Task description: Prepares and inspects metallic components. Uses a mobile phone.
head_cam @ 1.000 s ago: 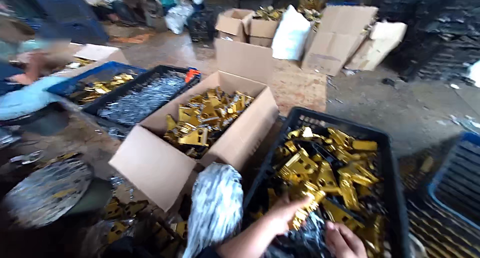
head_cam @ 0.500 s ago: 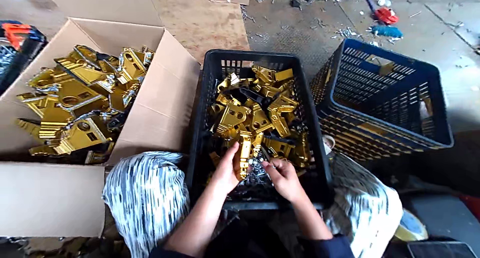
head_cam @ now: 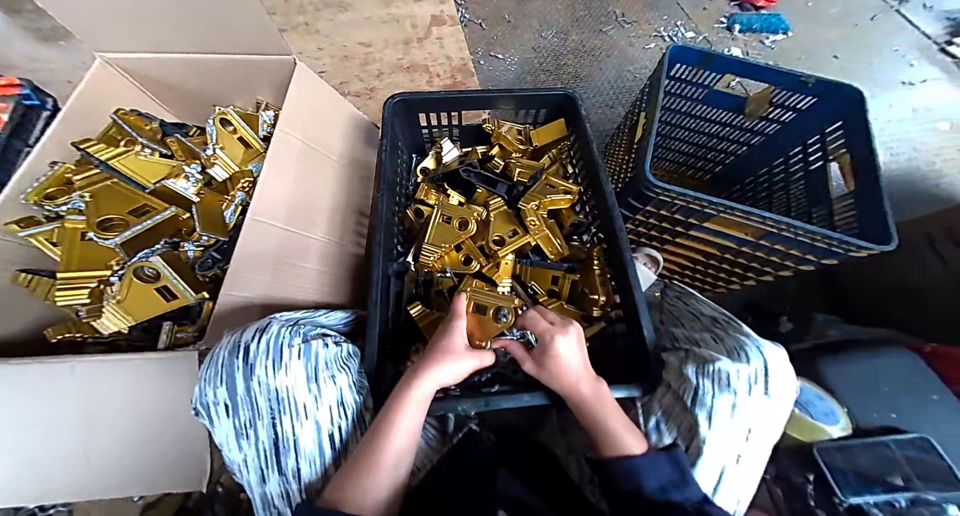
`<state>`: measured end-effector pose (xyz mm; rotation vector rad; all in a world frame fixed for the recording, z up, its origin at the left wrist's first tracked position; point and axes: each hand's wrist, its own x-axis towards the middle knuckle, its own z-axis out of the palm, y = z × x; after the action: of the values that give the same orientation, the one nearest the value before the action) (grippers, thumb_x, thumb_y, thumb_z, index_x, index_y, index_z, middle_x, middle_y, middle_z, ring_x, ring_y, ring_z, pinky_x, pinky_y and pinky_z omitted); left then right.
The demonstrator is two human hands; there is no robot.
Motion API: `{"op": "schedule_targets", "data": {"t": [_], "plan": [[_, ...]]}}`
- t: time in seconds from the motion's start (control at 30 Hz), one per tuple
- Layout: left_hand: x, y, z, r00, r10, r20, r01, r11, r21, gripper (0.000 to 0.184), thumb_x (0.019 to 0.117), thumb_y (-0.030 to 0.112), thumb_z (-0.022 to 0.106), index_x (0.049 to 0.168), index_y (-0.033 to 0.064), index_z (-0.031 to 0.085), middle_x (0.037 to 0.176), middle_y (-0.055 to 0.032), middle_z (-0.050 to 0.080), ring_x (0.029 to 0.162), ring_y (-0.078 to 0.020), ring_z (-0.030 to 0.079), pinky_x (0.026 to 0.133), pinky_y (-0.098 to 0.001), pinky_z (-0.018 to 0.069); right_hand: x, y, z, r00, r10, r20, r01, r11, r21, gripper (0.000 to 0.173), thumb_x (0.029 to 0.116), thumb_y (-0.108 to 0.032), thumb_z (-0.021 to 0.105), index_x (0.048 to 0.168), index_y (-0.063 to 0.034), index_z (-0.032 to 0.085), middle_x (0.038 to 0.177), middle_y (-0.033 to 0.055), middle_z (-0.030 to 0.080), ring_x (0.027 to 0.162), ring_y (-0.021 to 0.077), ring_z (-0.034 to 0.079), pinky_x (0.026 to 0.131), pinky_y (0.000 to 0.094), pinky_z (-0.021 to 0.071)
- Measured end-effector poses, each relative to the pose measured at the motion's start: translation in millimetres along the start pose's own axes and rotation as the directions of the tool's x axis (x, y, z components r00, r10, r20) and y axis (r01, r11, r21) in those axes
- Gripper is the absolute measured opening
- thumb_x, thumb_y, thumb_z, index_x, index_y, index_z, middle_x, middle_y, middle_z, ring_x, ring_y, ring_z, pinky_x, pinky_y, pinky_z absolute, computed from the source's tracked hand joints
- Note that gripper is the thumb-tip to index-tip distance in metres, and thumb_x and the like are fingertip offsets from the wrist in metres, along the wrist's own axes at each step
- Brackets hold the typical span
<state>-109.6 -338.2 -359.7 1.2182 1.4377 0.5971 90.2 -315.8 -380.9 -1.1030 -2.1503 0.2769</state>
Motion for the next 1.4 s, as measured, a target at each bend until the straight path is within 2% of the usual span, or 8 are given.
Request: {"op": "schedule_targets", "data": {"t": [0.17, 0.37, 0.5, 0.57, 0.9, 1.13, 1.27, 1.4], "plan": [[-7.0, -2.5, 4.1, 0.989, 0.053, 0.139, -0.025, 0.98, -0.196, 0.12, 0.0681, 0.002, 0.083, 0.16, 0.0046, 0.006, 0.15, -0.0163, 0.044, 0.131, -0.015, 0.055, 0.106, -0.0309, 0.0513, 6.3, 12.8, -7.9, 0.965, 0.119, 0.233, -0.222, 0.843, 0.49, 0.086, 0.0708, -0.052, 0.09, 0.136, -0.0035, 0.063, 0.143, 0.014, 0.059, 0.13, 0.0206, 0.059, 0.107, 0.0405, 0.0535], [-4.1, -9.4, 4.5, 0.975, 0.127, 0.182, -0.055, 0.932, -0.357, 0.117, 0.0685, -0.003, 0.08, 0.159, 0.0033, 0.005, 0.146, -0.0142, 0.048, 0.127, -0.0132, 0.058, 0.104, -0.0294, 0.0527, 8.4, 11.1, -5.3, 0.945, 0.141, 0.294, -0.295, 0.753, 0.588, 0.072, 0.0745, -0.036, 0.091, 0.132, -0.0019, 0.066, 0.118, 0.0048, 0.074, 0.11, 0.0076, 0.069, 0.101, 0.0313, 0.0574], [-4.2, -15.6, 14.7, 0.991, 0.084, 0.106, -0.041, 0.935, -0.352, 0.119, 0.0684, -0.002, 0.079, 0.159, 0.0043, 0.004, 0.149, -0.0167, 0.045, 0.13, -0.0157, 0.057, 0.105, -0.0325, 0.0532, 15.4, 13.4, 1.6, 0.934, 0.337, 0.114, -0.31, 0.616, 0.724, 0.008, 0.0887, -0.005, 0.074, 0.095, -0.0003, 0.073, 0.096, 0.0066, 0.077, 0.088, 0.0123, 0.074, 0.083, 0.032, 0.0626], [-6.4, -11.0, 21.8, 0.997, 0.072, -0.014, -0.072, 0.916, -0.394, 0.118, 0.0697, -0.001, 0.081, 0.16, 0.0045, 0.004, 0.148, -0.0179, 0.046, 0.128, -0.0174, 0.058, 0.103, -0.0336, 0.0543, 26.2, 21.2, 2.1, 0.912, 0.363, 0.193, -0.381, 0.572, 0.726, 0.022, 0.0929, -0.009, 0.069, 0.112, 0.0017, 0.069, 0.098, 0.0062, 0.075, 0.09, 0.0127, 0.072, 0.083, 0.0326, 0.0609], [0.8, 11.8, -27.5, 0.673, 0.009, -0.74, -0.569, 0.646, -0.509, 0.075, 0.0927, 0.002, 0.066, 0.152, 0.0111, 0.021, 0.117, -0.0127, 0.057, 0.088, -0.0209, 0.067, 0.075, -0.0376, 0.0613, 97.3, -42.7, 84.6, 0.606, 0.412, 0.681, -0.392, 0.899, -0.195, 0.036, 0.102, -0.036, 0.056, 0.12, -0.0107, 0.074, 0.131, 0.016, 0.066, 0.121, 0.0381, 0.063, 0.096, 0.0633, 0.0506], [-0.5, 18.9, -25.5, 0.698, -0.192, -0.69, -0.486, 0.581, -0.653, 0.04, 0.1127, 0.028, 0.029, 0.149, 0.0136, 0.033, 0.12, -0.0105, 0.06, 0.097, -0.0205, 0.067, 0.08, -0.0399, 0.0603, 79.6, -12.4, 35.2, 0.823, 0.307, 0.477, -0.525, 0.732, 0.435, 0.027, 0.1071, -0.017, 0.045, 0.112, -0.0011, 0.066, 0.091, 0.0077, 0.071, 0.084, 0.0152, 0.068, 0.08, 0.0374, 0.057], [2.0, 14.5, -11.5, 0.718, 0.069, -0.693, -0.452, 0.803, -0.388, 0.031, 0.1085, 0.013, 0.042, 0.133, -0.0012, 0.054, 0.118, -0.0091, 0.064, 0.109, -0.0115, 0.063, 0.098, -0.0334, 0.0527, 54.9, 13.8, -10.1, 0.931, 0.238, 0.276, -0.264, 0.962, 0.061, 0.024, 0.1013, -0.015, 0.057, 0.101, -0.0019, 0.077, 0.095, 0.014, 0.075, 0.096, 0.0318, 0.072, 0.089, 0.0522, 0.0567], [1.6, 7.3, 0.0, 0.808, 0.245, -0.536, -0.396, 0.899, -0.186, 0.022, 0.1054, 0.017, 0.051, 0.115, 0.0036, 0.067, 0.1, -0.0023, 0.07, 0.096, -0.0062, 0.066, 0.089, -0.0284, 0.055, 47.9, 11.9, -36.3, 0.995, -0.067, -0.08, 0.069, 0.997, 0.018, 0.021, 0.0992, -0.016, 0.059, 0.096, -0.0069, 0.077, 0.082, 0.0063, 0.07, 0.08, 0.0198, 0.068, 0.074, 0.0363, 0.0566]]}}
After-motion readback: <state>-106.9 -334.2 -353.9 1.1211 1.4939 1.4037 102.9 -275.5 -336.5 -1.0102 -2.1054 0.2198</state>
